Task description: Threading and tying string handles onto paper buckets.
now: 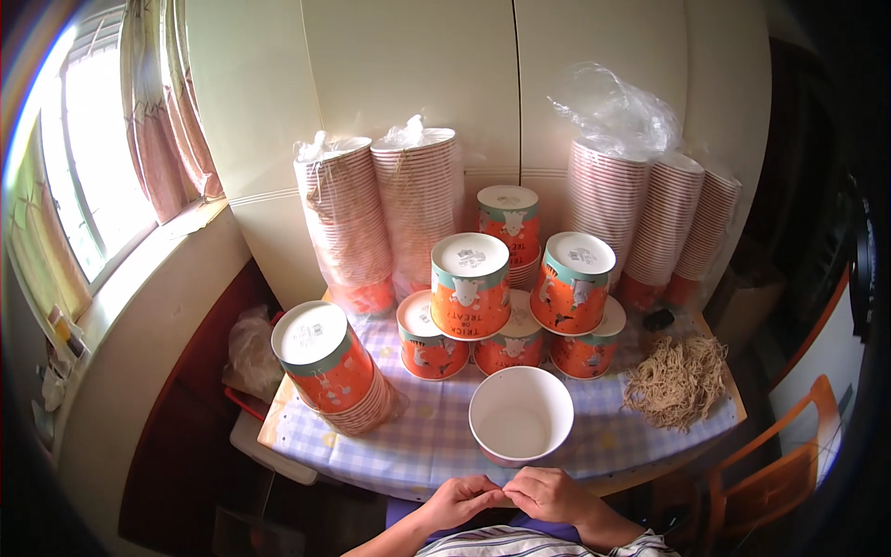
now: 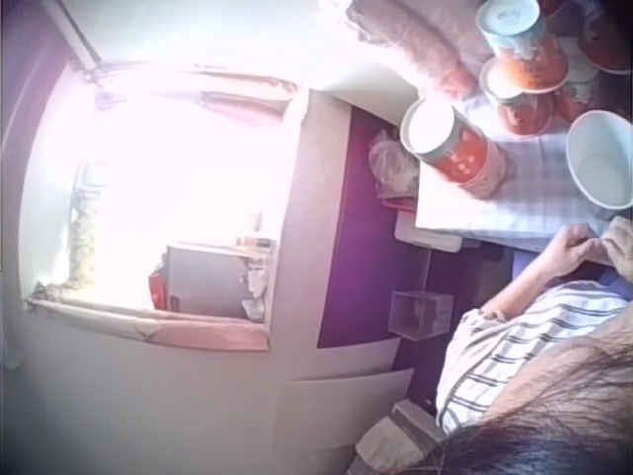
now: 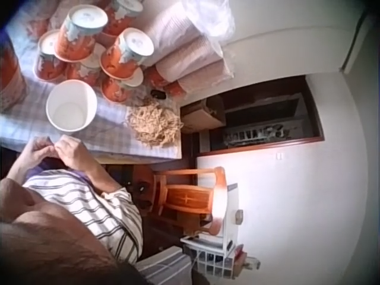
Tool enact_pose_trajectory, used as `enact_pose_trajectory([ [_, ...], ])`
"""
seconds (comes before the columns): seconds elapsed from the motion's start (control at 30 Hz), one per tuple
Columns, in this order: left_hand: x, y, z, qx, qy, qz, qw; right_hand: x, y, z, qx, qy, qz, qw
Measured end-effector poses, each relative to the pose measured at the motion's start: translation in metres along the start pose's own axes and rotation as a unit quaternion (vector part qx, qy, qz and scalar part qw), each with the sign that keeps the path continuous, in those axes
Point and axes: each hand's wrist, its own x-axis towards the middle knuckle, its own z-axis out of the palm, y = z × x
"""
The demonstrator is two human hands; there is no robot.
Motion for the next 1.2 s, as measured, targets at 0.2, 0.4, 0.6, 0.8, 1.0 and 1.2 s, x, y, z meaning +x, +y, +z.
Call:
enact_pose_trajectory([
  [0.2, -0.001, -0.006, 0.0, 0.034, 0.008, 0.026, 0.999, -0.004, 0.002, 0.002, 0.021, -0.01, 0.013, 1.0],
  [0.4, 0.0, -0.004, 0.001, 0.062, 0.03, 0.068, 0.995, -0.002, 0.001, 0.003, 0.047, -0.002, 0.043, 0.998],
  [0.6, -0.001, -0.005, 0.001, 0.069, 0.032, 0.064, 0.995, -0.004, 0.004, 0.003, 0.04, -0.011, 0.032, 0.999],
  [0.8, 0.001, 0.004, 0.006, 0.123, 0.067, 0.057, 0.989, -0.007, 0.006, 0.004, 0.004, -0.002, 0.032, 0.999],
  [1.0, 0.003, 0.007, 0.011, 0.173, 0.092, 0.078, 0.977, -0.008, 0.003, 0.002, -0.019, -0.004, 0.035, 0.999],
  [1.2, 0.002, 0.009, 0.014, 0.149, 0.085, 0.057, 0.984, -0.008, 0.004, 0.003, -0.02, 0.004, 0.034, 0.999],
])
